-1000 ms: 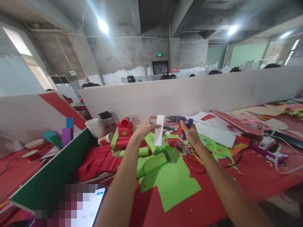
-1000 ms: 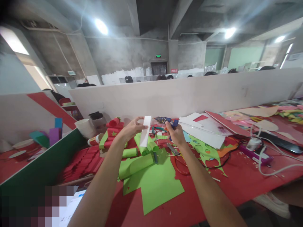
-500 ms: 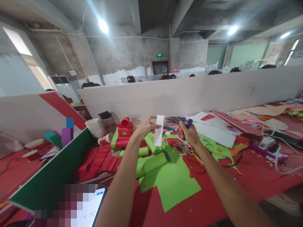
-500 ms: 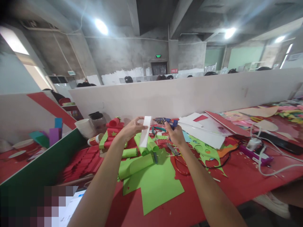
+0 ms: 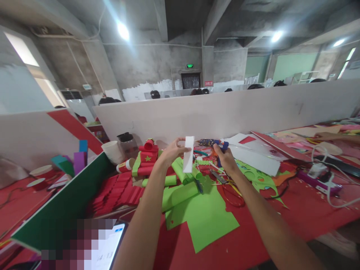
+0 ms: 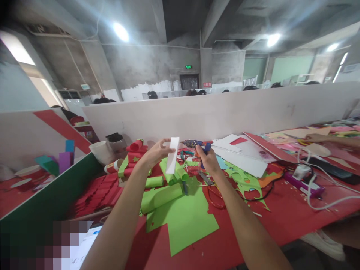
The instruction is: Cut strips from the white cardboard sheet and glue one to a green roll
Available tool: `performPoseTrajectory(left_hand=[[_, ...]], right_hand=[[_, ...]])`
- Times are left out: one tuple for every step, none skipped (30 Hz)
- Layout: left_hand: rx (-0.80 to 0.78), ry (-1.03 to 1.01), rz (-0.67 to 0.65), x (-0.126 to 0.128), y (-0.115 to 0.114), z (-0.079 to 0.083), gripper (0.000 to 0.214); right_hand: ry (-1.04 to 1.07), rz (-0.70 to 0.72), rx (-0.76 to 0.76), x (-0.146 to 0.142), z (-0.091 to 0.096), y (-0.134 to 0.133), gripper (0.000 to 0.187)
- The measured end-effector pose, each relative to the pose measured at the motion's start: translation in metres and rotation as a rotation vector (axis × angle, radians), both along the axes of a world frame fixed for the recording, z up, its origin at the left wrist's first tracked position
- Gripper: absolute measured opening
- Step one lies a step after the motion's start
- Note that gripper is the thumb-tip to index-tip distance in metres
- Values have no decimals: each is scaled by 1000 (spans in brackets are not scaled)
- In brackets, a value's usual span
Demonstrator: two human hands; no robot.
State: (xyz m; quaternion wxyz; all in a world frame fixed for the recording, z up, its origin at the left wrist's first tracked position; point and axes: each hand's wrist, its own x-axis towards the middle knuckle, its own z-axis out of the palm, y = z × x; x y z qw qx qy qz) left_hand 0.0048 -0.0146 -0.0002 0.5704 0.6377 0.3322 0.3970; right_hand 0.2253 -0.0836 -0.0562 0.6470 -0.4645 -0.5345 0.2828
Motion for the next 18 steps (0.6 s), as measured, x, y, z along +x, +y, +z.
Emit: performPoseTrajectory(left_hand=[[1, 4, -3, 0, 0, 0, 62], [1, 7, -5, 0, 1, 0, 63], [0, 11, -4, 0, 1, 0, 63], [0, 13, -2, 0, 1, 0, 63], [-1, 13, 0, 0, 0, 0, 63], [-2, 12, 0, 0, 0, 0, 62], [-2, 9, -1, 0, 0, 0, 62], [-1, 6, -2, 0, 1, 0, 62], [-3, 3, -4, 0, 1, 0, 62], [-5, 1, -6, 0, 1, 0, 62], [-8, 0, -5, 0, 1, 0, 62], [-10, -1, -2, 0, 1, 0, 62], [-12, -2, 3, 0, 1, 1, 62], [-14, -3, 8, 0, 0, 1, 62], [-15, -6, 14, 0, 0, 1, 62], [-16, -12, 17, 0, 0, 1, 62], [-17, -20, 17, 0, -1, 1, 62], [-18, -26, 14, -1, -1, 1, 62]], right_hand=[[8, 1, 1, 0, 0, 0, 50], [8, -2, 3, 0, 1, 0, 49], [3, -10, 6, 0, 1, 0, 49], [-5, -20, 9, 0, 1, 0, 49], [-14, -33, 11, 0, 0, 0, 50], [-23, -44, 10, 0, 0, 0, 51], [-34, -51, 7, 1, 0, 0, 51], [-46, -56, 5, 1, 0, 0, 52], [-56, -59, 1, 1, 0, 0, 52], [-63, -60, -3, 1, -1, 0, 52], [-68, -61, -7, 1, -1, 0, 52], [-74, -58, -9, 1, -1, 0, 52], [-80, -54, -11, 1, -1, -1, 52], [-86, -47, -13, 1, -1, -1, 52], [-91, -37, -15, 1, 0, -1, 52], [-94, -25, -18, 1, 0, -1, 52], [-96, -14, -23, 1, 0, -2, 52], [-98, -2, -28, 1, 1, -2, 52]])
